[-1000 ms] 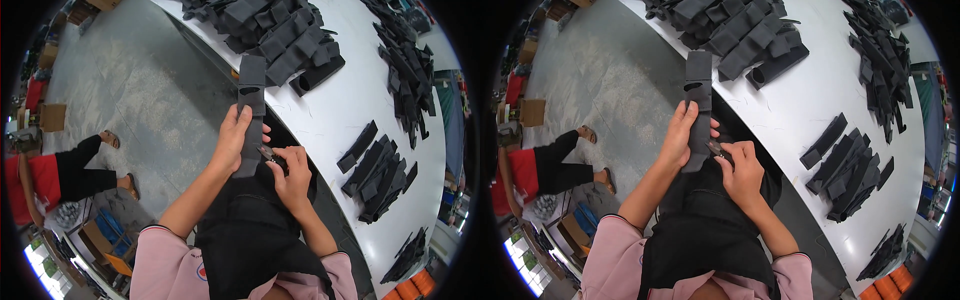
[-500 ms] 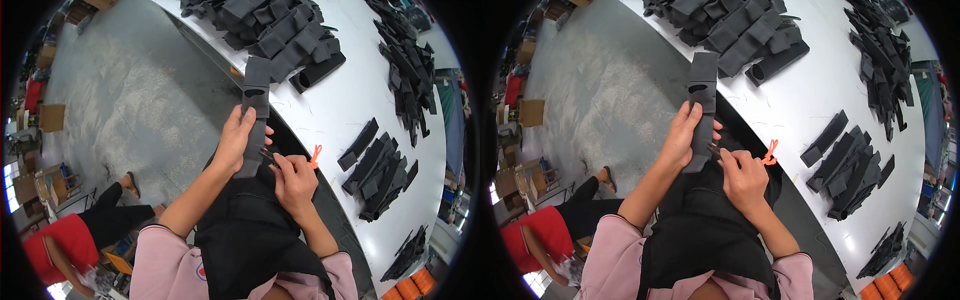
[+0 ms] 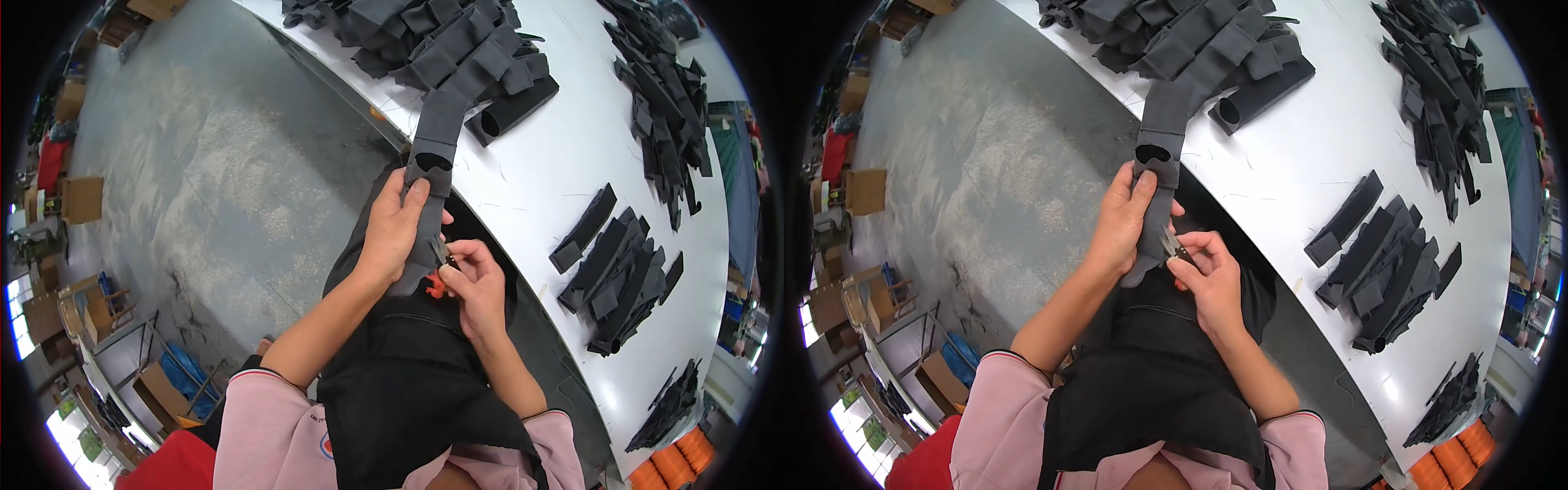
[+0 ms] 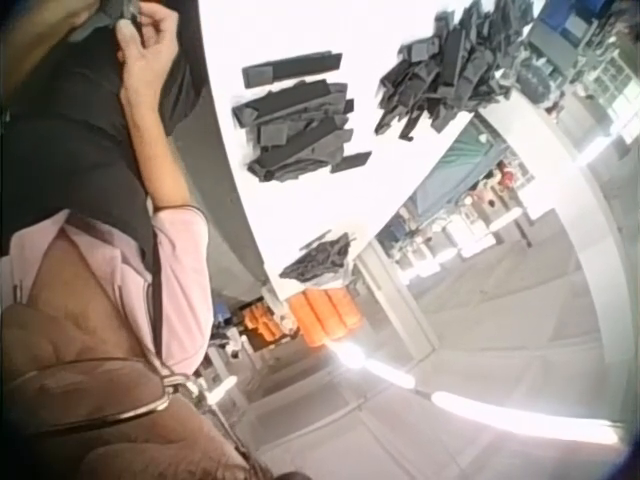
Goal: The recorder uses small scissors to trim loose threads and edges from manufactured black fabric straps.
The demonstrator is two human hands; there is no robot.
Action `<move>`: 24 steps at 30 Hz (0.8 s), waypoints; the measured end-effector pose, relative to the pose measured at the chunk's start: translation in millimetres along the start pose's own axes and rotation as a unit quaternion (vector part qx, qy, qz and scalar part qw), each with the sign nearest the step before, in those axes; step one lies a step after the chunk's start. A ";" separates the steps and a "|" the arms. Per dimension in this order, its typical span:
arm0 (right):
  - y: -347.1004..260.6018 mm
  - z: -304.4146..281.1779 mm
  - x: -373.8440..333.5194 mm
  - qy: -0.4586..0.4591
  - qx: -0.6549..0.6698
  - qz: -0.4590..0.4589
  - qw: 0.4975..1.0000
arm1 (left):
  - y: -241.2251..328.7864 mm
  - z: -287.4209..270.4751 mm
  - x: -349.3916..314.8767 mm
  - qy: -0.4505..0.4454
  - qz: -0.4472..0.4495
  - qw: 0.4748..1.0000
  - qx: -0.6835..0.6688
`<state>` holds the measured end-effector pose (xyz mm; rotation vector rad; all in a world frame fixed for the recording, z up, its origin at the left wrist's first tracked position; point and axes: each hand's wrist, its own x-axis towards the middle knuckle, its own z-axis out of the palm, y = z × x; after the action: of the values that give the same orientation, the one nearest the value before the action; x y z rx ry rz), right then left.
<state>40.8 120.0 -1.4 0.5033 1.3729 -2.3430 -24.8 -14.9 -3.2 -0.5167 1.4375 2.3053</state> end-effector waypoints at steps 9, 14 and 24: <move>-21.4 -6.4 -2.2 -0.032 0.163 0.010 0.986 | -4.7 6.5 -1.7 0.047 0.062 0.986 0.149; -45.3 -12.8 -4.6 0.002 0.083 -0.132 0.988 | -19.0 -12.5 -8.8 0.050 0.016 0.996 0.079; -21.3 -9.8 -11.1 0.046 -0.522 -0.354 0.775 | 0.9 1.3 -5.4 0.043 0.030 0.998 0.039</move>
<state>41.2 139.9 15.3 -0.3117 2.9273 -1.4863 -20.7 -14.7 0.7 -0.5628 1.5958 2.2879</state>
